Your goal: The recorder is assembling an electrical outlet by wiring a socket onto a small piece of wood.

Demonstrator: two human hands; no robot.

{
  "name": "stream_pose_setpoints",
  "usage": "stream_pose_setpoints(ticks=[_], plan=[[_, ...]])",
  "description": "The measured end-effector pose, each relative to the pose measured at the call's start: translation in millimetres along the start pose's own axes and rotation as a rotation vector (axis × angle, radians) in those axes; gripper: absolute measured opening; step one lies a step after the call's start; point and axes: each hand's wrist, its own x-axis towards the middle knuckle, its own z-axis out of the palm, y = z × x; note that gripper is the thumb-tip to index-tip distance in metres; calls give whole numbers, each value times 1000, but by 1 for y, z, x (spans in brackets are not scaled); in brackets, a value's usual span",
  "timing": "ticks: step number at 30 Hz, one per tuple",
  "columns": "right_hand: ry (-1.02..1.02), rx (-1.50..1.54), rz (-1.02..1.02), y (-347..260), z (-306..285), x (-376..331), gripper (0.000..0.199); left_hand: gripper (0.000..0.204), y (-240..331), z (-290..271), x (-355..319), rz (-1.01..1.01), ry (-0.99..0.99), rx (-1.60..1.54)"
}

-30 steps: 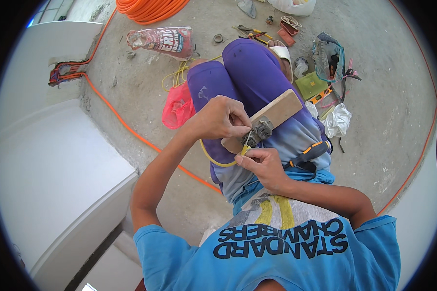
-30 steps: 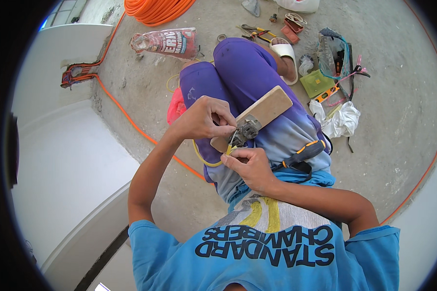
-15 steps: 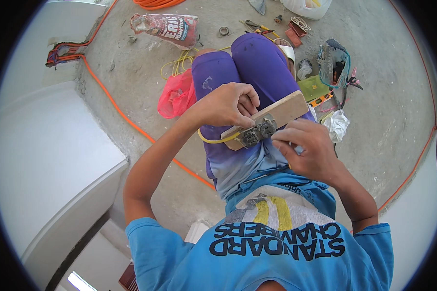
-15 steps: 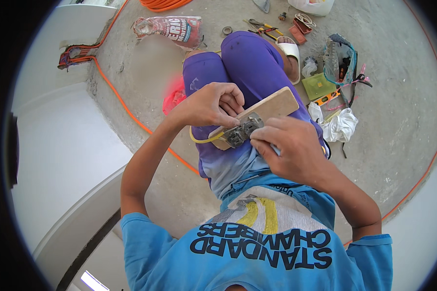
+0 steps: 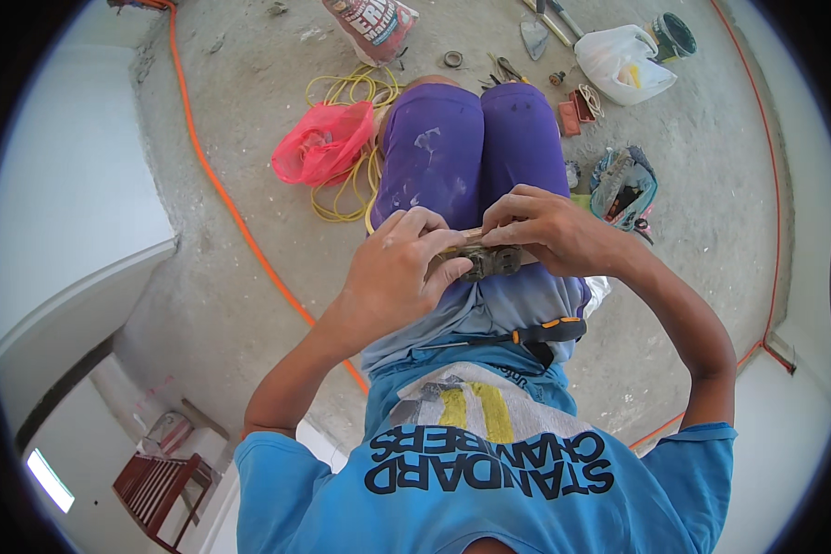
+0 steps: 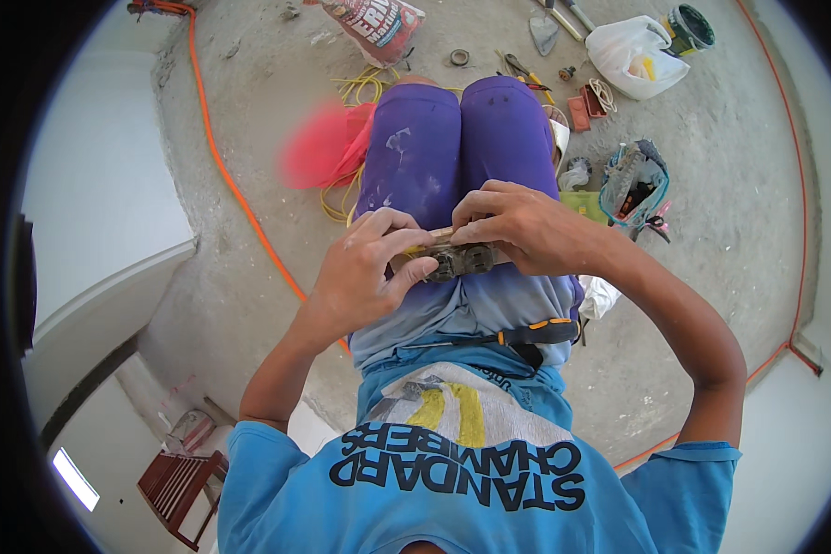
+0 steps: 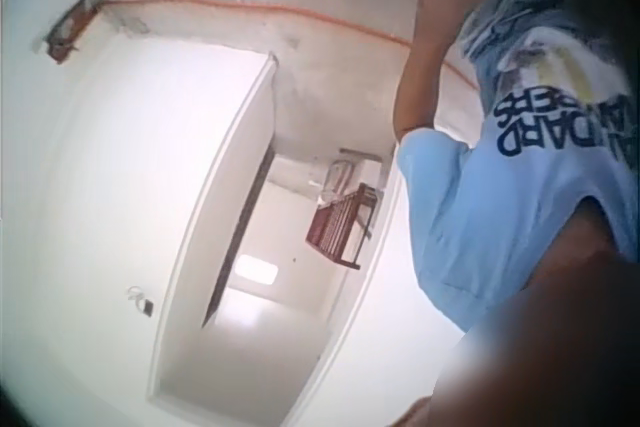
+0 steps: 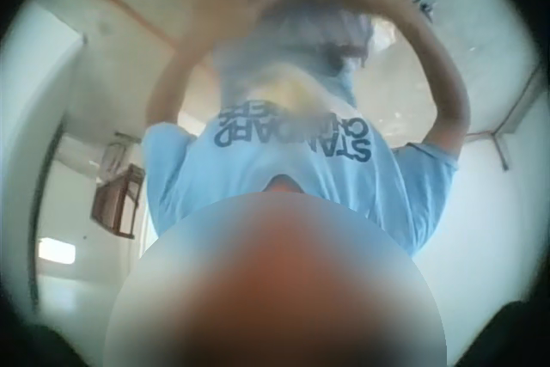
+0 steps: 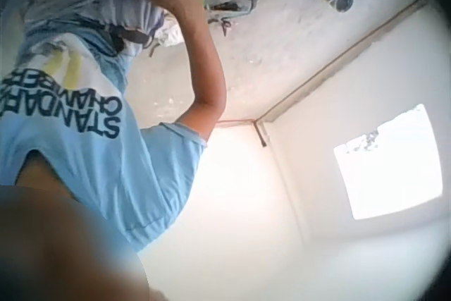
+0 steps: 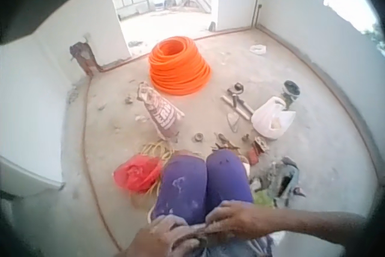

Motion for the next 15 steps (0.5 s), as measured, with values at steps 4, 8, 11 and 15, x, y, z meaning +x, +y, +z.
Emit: stream_pose_setpoints(ticks=[4,8,11,15], plan=[[-131,35,-32,2,-11,20,36,32,16,14,-20,-77,168,87],[-225,66,-47,2,-17,37,24,26,21,28,-23,-80,288,115],[-243,16,-131,6,-17,44,19,24,20,37,-24,-80,317,107],[-220,-59,-169,-3,-12,41,17,23,21,42,-25,-99,325,81]])
